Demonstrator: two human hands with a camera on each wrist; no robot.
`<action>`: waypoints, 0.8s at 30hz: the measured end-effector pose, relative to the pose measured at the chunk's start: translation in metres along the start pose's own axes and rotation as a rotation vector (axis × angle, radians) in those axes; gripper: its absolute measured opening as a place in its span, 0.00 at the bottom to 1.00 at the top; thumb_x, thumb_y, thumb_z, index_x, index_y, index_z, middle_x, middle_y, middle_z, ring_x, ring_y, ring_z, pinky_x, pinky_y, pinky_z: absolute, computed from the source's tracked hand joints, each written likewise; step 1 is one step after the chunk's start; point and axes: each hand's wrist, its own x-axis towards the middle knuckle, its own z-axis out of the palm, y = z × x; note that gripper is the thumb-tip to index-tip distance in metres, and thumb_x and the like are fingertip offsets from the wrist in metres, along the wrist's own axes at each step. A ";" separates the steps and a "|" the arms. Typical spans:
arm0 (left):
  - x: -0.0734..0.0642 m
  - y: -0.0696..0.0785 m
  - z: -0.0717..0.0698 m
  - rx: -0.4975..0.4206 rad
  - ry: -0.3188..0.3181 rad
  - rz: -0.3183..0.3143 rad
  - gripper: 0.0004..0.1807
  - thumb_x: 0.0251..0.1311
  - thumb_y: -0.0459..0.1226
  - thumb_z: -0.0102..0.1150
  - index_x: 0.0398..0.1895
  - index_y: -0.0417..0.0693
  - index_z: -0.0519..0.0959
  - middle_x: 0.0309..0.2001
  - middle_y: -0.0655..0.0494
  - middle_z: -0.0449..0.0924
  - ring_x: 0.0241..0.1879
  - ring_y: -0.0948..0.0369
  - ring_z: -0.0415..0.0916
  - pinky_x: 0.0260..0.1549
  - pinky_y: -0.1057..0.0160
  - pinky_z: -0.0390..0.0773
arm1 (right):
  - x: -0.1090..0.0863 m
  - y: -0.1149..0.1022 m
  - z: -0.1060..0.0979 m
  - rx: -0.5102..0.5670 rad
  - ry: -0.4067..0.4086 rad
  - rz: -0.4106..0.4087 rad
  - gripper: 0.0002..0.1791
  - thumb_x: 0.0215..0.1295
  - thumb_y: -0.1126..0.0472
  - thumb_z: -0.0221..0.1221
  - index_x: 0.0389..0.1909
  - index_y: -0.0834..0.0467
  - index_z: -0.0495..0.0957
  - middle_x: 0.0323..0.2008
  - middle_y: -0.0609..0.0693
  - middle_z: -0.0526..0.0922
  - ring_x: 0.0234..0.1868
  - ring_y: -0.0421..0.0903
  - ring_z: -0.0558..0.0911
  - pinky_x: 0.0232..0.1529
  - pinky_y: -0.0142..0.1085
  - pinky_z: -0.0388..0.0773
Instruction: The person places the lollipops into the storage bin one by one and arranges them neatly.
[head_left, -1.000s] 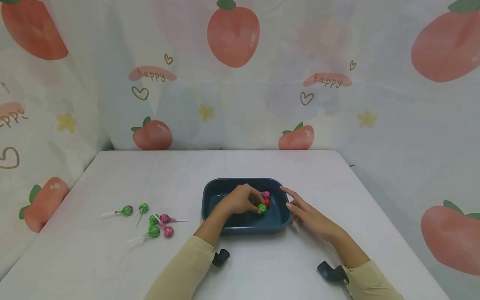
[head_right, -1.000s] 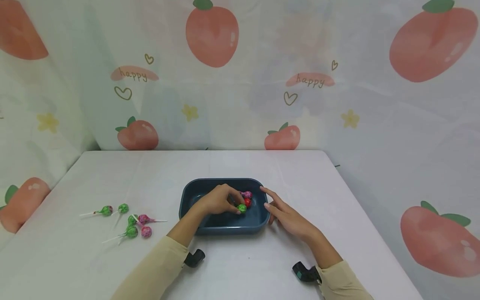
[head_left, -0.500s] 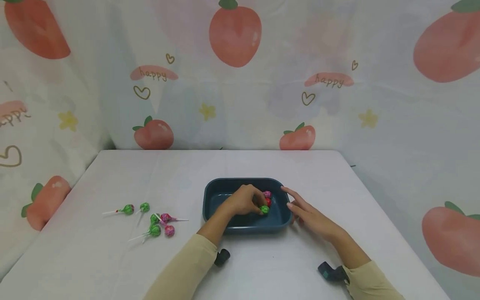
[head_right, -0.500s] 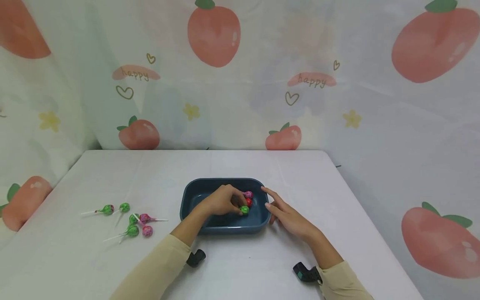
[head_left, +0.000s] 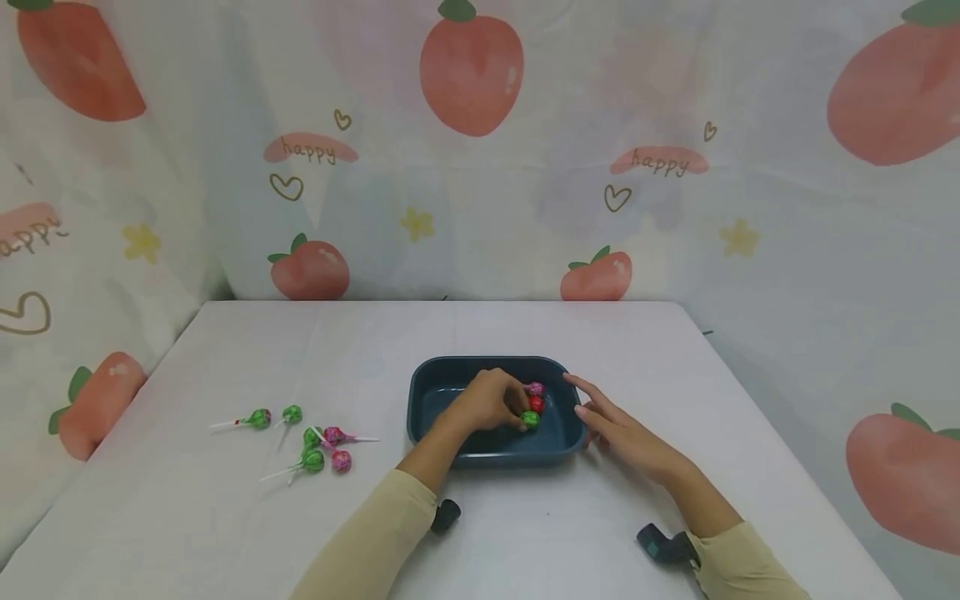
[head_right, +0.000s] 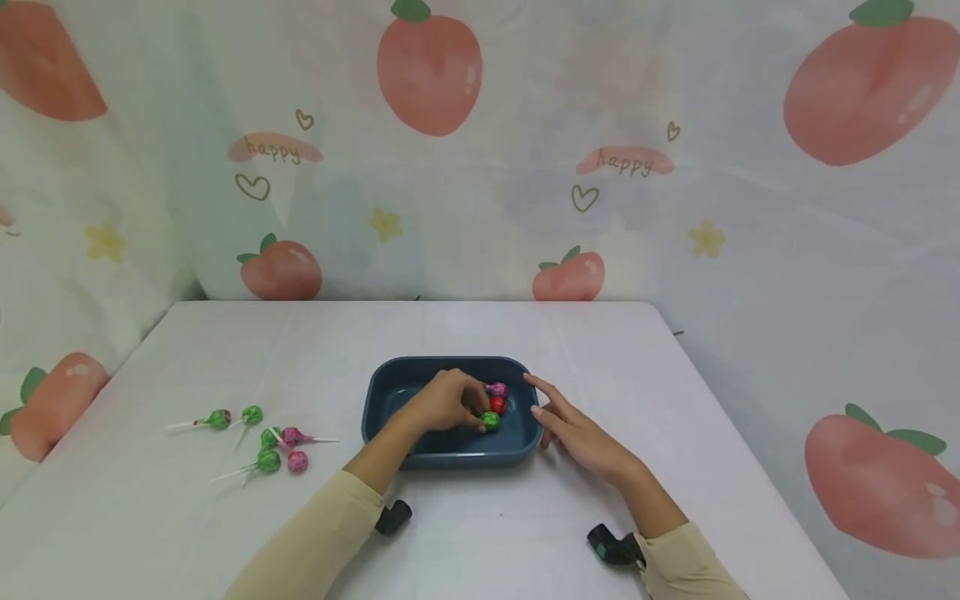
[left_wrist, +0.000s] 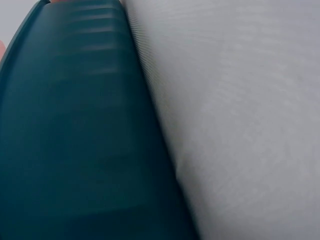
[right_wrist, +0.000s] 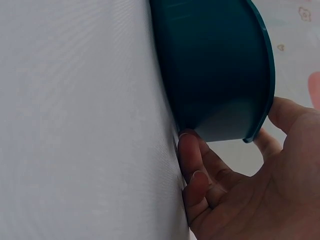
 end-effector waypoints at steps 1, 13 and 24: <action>0.000 -0.001 0.000 -0.004 0.004 -0.008 0.10 0.49 0.31 0.81 0.32 0.49 0.88 0.32 0.62 0.85 0.35 0.65 0.80 0.43 0.63 0.80 | 0.000 0.000 0.000 0.000 -0.001 0.001 0.31 0.84 0.45 0.45 0.82 0.35 0.49 0.39 0.58 0.77 0.42 0.56 0.76 0.44 0.44 0.72; 0.005 -0.002 0.001 0.005 -0.001 -0.006 0.08 0.51 0.31 0.80 0.30 0.47 0.87 0.28 0.62 0.83 0.31 0.66 0.79 0.37 0.66 0.79 | 0.003 0.000 -0.001 -0.011 -0.007 -0.015 0.30 0.84 0.45 0.44 0.82 0.35 0.50 0.39 0.58 0.77 0.42 0.57 0.76 0.44 0.44 0.72; 0.008 0.000 0.002 0.011 -0.004 0.005 0.08 0.53 0.30 0.79 0.32 0.46 0.88 0.29 0.62 0.84 0.31 0.67 0.79 0.36 0.67 0.79 | 0.002 0.002 -0.002 -0.011 -0.007 -0.005 0.31 0.84 0.45 0.44 0.82 0.34 0.49 0.39 0.58 0.77 0.42 0.56 0.76 0.45 0.44 0.72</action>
